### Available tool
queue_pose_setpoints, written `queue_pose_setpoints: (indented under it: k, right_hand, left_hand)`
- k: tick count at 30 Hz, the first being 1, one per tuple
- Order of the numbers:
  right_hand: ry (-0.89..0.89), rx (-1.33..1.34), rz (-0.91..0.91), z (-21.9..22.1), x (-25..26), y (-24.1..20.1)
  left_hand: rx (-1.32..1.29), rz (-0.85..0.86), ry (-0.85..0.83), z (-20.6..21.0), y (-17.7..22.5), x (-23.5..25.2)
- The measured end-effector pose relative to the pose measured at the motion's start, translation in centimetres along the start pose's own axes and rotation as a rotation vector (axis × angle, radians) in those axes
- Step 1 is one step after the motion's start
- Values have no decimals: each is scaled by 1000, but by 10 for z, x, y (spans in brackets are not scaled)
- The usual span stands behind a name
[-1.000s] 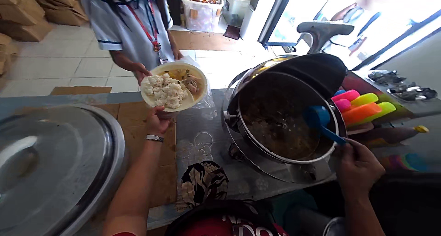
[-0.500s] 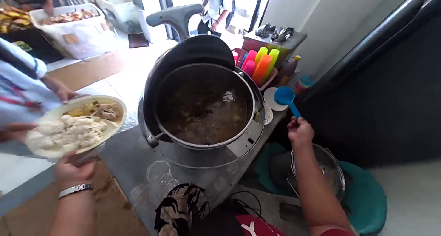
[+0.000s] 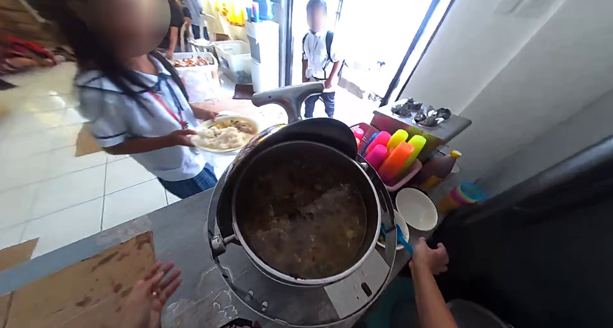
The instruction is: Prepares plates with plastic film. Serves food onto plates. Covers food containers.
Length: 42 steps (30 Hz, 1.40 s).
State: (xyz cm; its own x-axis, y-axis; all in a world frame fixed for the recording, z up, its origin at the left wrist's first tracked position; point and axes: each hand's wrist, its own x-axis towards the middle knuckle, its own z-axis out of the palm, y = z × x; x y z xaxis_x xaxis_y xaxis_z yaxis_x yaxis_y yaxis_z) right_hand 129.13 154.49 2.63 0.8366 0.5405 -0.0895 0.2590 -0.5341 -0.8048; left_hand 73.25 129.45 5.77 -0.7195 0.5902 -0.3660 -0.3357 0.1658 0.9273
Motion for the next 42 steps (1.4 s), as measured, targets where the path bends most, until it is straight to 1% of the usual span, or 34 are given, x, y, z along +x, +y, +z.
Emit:
queue_pose_setpoints:
  k: [2, 3, 5, 7, 9, 11, 12, 14, 15, 17, 18, 20, 22, 23, 25, 27, 29, 33, 35, 37, 40, 42]
  right_hand:
    - [29, 75, -238, -2, -3, -48]
    - [-13, 144, -370, -4, -10, -78]
    - [-170, 334, -644, -7, -36, -141]
    - [-312, 429, -928, -10, -74, -201]
    - [-418, 418, -1245, -17, -119, -248]
    - [-428, 416, -1578, -17, -162, -288]
    - [-427, 400, -1705, -14, -182, -306]
    - [-446, 310, -1858, -5, -216, -336]
    - [-460, 230, -1899, 1, -230, -346]
    - [-493, 98, -1924, 11, -250, -361]
    - [-510, 52, -1915, 11, -256, -366]
    - [-521, -36, -1879, 6, -262, -371]
    - [-599, -120, -1803, 0, -263, -360]
    - [-618, -118, -1780, -4, -263, -357]
    - [-559, -26, -1778, -20, -263, -361]
    - [-519, 42, -1759, -37, -261, -337]
    - [-430, 133, -1749, -61, -256, -310]
    - [-224, 307, -1648, -113, -248, -228]
    - [-154, 362, -1546, -130, -245, -177]
    - [-90, 357, -1463, -141, -244, -126]
    - [-61, 363, -1402, -149, -247, -65]
    - [-72, 358, -1348, -152, -254, -35]
  left_hand:
    - [54, -47, 33, -8, -26, -16]
    - [86, -55, 43, -10, -39, -25]
    - [147, -45, 33, -5, -57, -48]
    - [189, 11, -23, 5, -66, -69]
    - [196, 106, -84, 20, -65, -88]
    - [192, 207, -108, 40, -55, -110]
    - [206, 265, -126, 49, -48, -123]
    - [276, 414, -170, 62, -36, -148]
    - [331, 517, -183, 66, -36, -156]
    - [450, 708, -199, 70, -43, -159]
    - [486, 750, -202, 72, -45, -158]
    - [532, 757, -230, 71, -49, -160]
    - [567, 738, -257, 68, -56, -169]
    - [577, 755, -261, 70, -55, -167]
    - [601, 814, -277, 74, -50, -157]
    - [648, 808, -306, 70, -53, -162]
    - [694, 785, -350, 69, -47, -161]
    - [773, 655, -538, 59, -20, -157]
    - [808, 595, -651, 49, -10, -151]
    - [820, 583, -704, 35, -4, -145]
    - [730, 582, -725, 11, 0, -157]
    - [664, 503, -782, -5, -1, -172]
